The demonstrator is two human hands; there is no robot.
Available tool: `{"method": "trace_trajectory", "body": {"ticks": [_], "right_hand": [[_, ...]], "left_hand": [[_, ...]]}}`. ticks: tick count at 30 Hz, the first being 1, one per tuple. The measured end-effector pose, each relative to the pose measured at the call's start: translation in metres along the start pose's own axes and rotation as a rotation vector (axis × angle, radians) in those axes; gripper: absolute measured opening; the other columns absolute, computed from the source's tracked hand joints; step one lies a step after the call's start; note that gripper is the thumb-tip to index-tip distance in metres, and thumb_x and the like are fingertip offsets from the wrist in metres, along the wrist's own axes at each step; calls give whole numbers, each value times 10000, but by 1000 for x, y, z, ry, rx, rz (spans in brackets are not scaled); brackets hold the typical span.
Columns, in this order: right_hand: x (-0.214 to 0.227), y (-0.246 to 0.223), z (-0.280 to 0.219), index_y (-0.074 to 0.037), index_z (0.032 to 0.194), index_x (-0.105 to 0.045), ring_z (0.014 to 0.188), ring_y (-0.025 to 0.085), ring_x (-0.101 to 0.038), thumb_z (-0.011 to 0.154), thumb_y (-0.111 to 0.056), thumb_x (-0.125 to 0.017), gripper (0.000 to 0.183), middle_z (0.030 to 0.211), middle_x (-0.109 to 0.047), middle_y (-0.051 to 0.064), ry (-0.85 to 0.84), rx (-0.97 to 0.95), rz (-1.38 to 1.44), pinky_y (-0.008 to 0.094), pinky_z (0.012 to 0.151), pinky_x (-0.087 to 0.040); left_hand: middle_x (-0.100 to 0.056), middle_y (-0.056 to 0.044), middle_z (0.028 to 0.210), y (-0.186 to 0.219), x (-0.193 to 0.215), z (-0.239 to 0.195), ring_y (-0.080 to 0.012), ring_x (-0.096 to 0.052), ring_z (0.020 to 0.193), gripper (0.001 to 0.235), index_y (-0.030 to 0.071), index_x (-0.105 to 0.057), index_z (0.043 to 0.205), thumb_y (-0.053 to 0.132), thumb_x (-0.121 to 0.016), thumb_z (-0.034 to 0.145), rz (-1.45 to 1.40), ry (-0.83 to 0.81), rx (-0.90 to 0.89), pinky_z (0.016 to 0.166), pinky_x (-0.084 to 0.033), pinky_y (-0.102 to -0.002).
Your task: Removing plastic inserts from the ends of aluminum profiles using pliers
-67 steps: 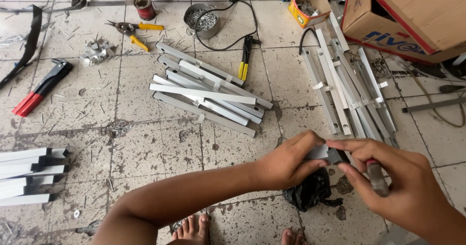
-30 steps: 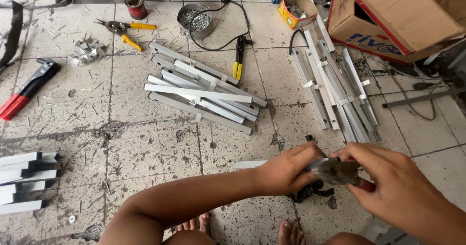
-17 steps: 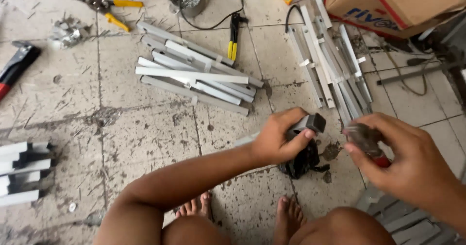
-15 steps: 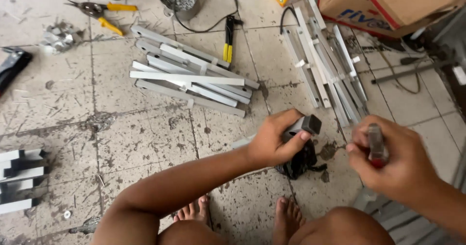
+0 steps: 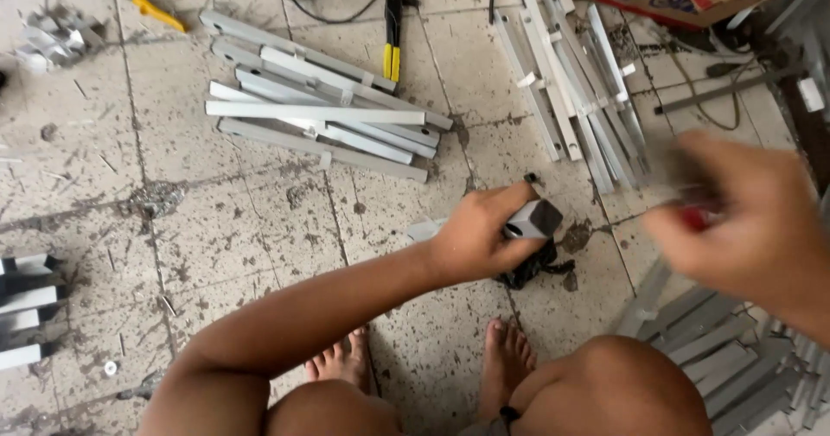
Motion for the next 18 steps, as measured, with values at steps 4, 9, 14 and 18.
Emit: {"method": "trace_trajectory", "body": {"ticks": [4,9,14,18], "right_hand": [[-21,-10,10,-149,923,-518,490,76,-430,736,23,-527,253,634,-485,-44,-20,57,506,186,430,-320],[6,-16,0,-43,836,-646,381,130,-511,720,14,-696,138,541,-612,10,51,191,58,246,346,-369],[-5,16,-6,2,899,-632,503,221,-520,685,72,-757,257,696,-608,106,-19,182,-158,328,480,-420],[-50,106,-31,80,838,-384,543,241,-252,834,124,-427,61,676,-306,131,131,-100,252,336,581,-271]], "left_hand": [[-672,-64,736,6,9,8,-178,-664,563,142,64,-522,974,83,-641,898,-19,-41,14,494,-551,-277],[-645,-73,727,2,8,7,-197,-599,530,187,68,-520,947,130,-679,870,-11,-46,104,512,-488,-323],[-713,-87,829,-1,-4,17,-188,-665,586,219,68,-503,1014,125,-674,891,-56,-107,29,543,-537,-308],[-724,-101,841,-25,7,18,-158,-748,674,178,75,-490,1006,100,-654,941,5,-110,-2,526,-654,-216]]}}
Point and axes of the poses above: each hand's wrist, its own z-axis towards the middle knuckle, its own x-axis out of the back of the hand, y = z × x, the point moved 5 cm from there along z, towards the middle knuckle
